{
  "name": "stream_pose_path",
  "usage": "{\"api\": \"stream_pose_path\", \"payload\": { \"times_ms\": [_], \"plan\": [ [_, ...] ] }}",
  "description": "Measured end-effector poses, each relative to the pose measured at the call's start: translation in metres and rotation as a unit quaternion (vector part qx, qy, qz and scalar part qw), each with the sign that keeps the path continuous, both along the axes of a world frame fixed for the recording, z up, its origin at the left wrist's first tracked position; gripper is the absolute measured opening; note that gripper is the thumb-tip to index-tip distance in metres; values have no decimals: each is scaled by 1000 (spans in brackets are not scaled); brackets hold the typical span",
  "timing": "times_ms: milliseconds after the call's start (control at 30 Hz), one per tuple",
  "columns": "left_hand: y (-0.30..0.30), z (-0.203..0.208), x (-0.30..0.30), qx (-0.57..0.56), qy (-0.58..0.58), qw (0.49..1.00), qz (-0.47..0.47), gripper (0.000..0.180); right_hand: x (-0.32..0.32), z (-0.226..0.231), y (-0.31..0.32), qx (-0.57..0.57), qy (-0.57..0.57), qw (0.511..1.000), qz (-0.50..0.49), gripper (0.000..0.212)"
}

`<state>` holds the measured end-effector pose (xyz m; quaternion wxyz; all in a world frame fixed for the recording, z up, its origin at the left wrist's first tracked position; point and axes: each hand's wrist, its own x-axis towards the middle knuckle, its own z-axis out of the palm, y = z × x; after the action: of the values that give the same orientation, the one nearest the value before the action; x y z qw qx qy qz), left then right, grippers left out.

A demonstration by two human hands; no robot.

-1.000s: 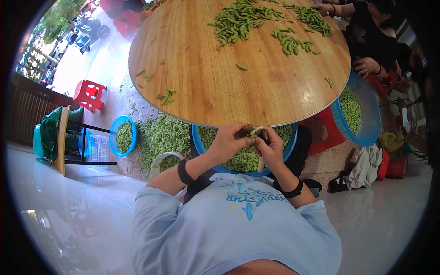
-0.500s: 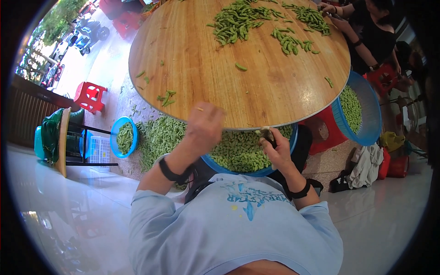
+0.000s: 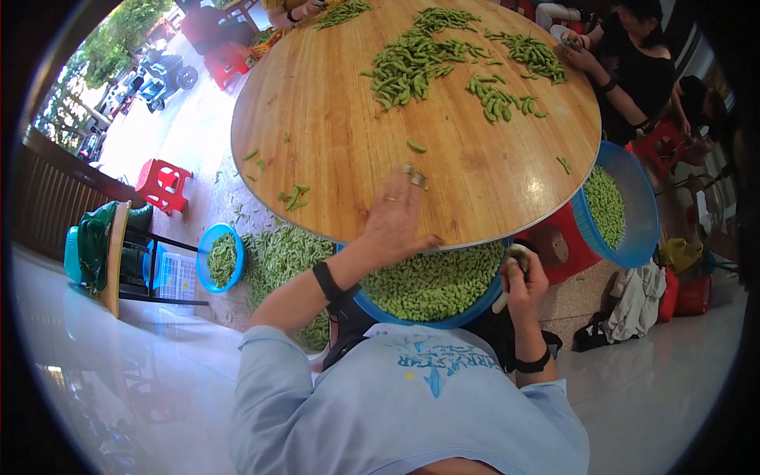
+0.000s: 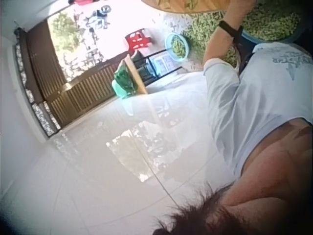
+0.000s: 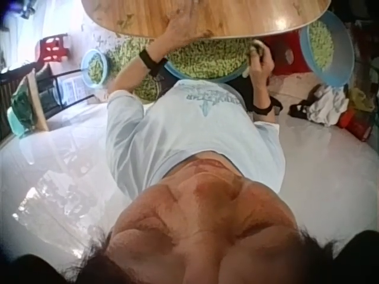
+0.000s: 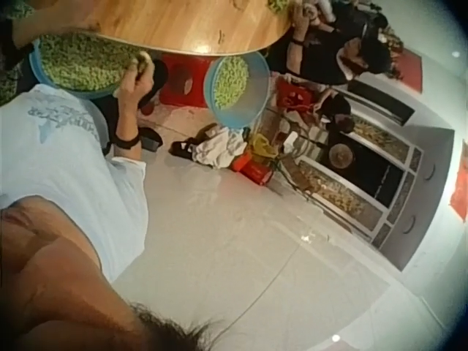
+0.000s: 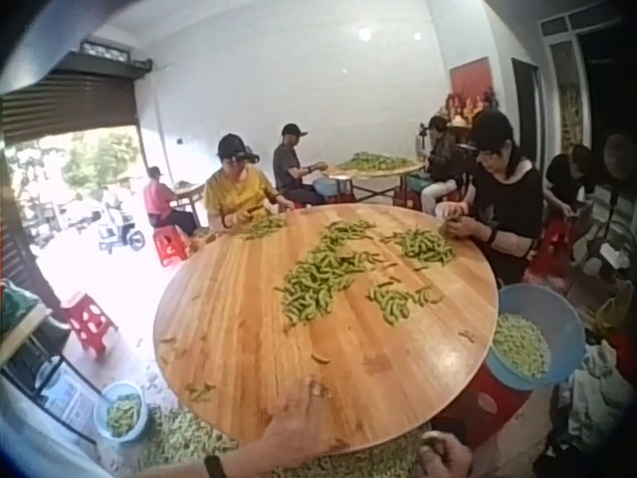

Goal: The person picks up edamame pods from a table, opens them with a tool to remove the beans, and drops the beans into a blue bowl. They also move pods on the table and drop the empty shells onto the floor.

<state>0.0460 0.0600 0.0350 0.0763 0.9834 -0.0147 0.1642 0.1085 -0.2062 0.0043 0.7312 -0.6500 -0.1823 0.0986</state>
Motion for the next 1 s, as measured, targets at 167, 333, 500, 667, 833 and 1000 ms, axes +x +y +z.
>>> {"api": "stream_pose_path", "payload": {
  "times_ms": [167, 333, 500, 667, 833, 1000],
  "plan": [
    [-52, -10, 35, -39, 49, 989, -134, 106, 4, 11, -8, 32, -27, 999, -31, 16],
    [3, -5, 25, -59, 98, 991, -74, 97, 3, 6, -8, 1, -42, 999, -32, 15],
    [159, -8, -71, 44, 97, 952, 287, 77, 6, 3, -16, 23, -9, 999, -25, 16],
    [158, 43, -31, 84, -6, 967, 242, 33, -2, 1, 5, 29, 21, 996, 85, 25],
    [114, 4, 81, -62, -82, 994, -41, 19, -15, 3, 39, 40, 106, 979, 172, 31],
    [98, -18, 107, -53, -21, 998, -15, 22, -23, -4, 52, 71, 142, 965, 207, 35]
  ]
}}
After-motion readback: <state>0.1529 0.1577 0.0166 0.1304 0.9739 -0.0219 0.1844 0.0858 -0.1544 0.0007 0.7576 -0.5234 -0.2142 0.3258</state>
